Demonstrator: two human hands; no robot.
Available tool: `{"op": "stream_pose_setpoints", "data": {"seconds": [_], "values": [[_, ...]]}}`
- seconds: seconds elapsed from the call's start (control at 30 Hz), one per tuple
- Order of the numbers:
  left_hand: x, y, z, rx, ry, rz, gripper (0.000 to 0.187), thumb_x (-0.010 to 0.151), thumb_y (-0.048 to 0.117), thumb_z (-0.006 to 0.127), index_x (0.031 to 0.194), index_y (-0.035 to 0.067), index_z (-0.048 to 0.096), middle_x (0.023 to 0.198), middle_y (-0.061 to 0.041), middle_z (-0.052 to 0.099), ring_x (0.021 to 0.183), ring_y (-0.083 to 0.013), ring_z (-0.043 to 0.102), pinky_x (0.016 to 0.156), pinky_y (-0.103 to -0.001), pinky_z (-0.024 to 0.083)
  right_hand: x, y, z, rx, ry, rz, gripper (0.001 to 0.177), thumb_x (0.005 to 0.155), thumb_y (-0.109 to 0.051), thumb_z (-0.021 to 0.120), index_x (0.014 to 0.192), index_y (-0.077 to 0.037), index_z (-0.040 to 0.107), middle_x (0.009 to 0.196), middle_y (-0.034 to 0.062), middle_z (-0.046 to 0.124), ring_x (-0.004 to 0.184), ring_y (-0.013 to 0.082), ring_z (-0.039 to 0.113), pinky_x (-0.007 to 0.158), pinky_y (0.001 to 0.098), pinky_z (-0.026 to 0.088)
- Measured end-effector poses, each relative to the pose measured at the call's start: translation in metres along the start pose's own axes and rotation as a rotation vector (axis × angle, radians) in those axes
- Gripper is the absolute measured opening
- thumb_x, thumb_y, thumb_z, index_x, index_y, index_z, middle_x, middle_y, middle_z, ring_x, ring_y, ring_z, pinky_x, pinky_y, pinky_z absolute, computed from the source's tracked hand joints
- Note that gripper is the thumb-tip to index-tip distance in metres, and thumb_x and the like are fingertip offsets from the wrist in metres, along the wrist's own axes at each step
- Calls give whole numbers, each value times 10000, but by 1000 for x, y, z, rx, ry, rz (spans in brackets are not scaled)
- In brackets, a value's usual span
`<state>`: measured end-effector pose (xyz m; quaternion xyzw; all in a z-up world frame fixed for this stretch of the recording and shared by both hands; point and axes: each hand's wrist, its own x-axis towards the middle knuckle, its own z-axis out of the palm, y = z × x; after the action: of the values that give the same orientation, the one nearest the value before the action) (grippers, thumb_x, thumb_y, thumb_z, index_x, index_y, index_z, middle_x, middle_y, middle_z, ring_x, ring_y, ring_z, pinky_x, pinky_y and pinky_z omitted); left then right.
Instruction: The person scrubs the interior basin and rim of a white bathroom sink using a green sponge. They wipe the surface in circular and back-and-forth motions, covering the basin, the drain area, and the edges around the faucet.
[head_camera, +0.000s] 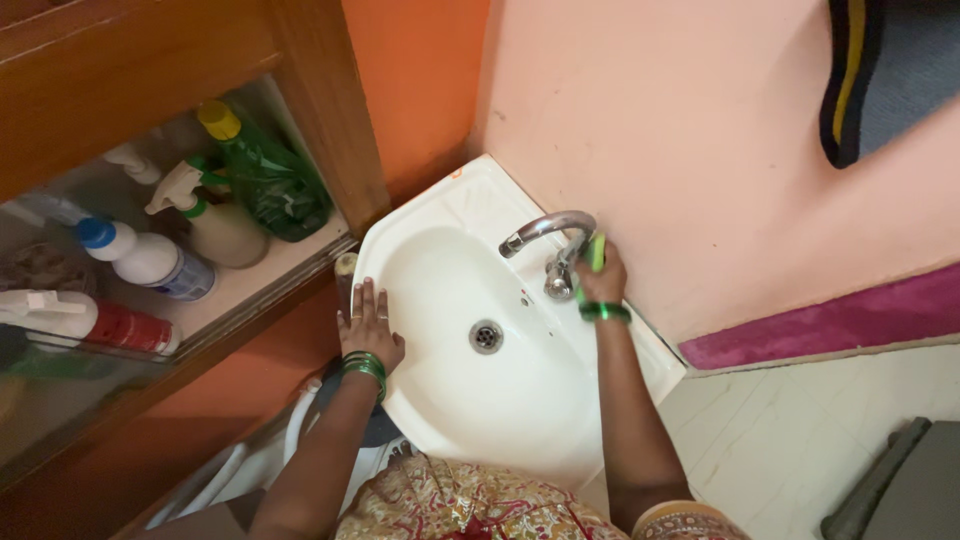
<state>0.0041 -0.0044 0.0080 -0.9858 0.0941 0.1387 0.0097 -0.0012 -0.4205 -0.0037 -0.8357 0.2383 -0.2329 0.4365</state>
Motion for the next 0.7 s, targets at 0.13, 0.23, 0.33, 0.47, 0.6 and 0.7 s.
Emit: {"op": "stream_pose_setpoints", "data": {"seconds": [0.13,0.23,0.33,0.47,0.6,0.7], "values": [[1,0,-2,17,-22,6,909,872,377,565,1637,139,136,1720,-95,-112,1579,-255,-73,1226,-591,144,-43,14,-8,-393,89,-218,473,712,-109,804,1167,-83,675,1123,157,690,1045,380,646,903,474,523],[-2,1,-3,23,-34,-1,903,878,376,560,1640,142,137,1724,-93,-115,1584,-253,-73,1230,-591,146,-64,-6,-14,-505,175,-348,459,678,-75,809,1119,-85,683,1161,139,674,1118,382,596,932,508,486],[0,1,-5,13,-39,-1,907,877,377,559,1639,138,128,1716,-90,-124,1577,-253,-80,1225,-596,139,-81,-37,-13,-457,208,-405,384,752,-79,780,1119,-88,667,1165,124,656,1110,374,614,952,495,517],[1,0,-1,5,-20,1,907,869,372,565,1635,141,138,1711,-83,-116,1572,-248,-73,1227,-596,134,-92,-80,0,-466,-31,-75,454,838,-367,809,1128,-54,652,1140,176,639,905,412,664,776,525,543],[0,-1,2,5,16,5,899,867,376,572,1631,132,166,1720,-91,-91,1583,-253,-62,1225,-595,151,-68,-103,5,-649,-242,226,658,819,-589,796,1088,-3,661,1072,226,709,975,417,686,847,506,557],[-1,0,3,5,16,8,898,867,384,573,1629,132,169,1722,-95,-84,1582,-253,-58,1224,-598,159,-52,-101,11,-645,-322,338,721,765,-630,799,1069,13,677,1044,239,727,1001,409,704,867,483,565]]}}
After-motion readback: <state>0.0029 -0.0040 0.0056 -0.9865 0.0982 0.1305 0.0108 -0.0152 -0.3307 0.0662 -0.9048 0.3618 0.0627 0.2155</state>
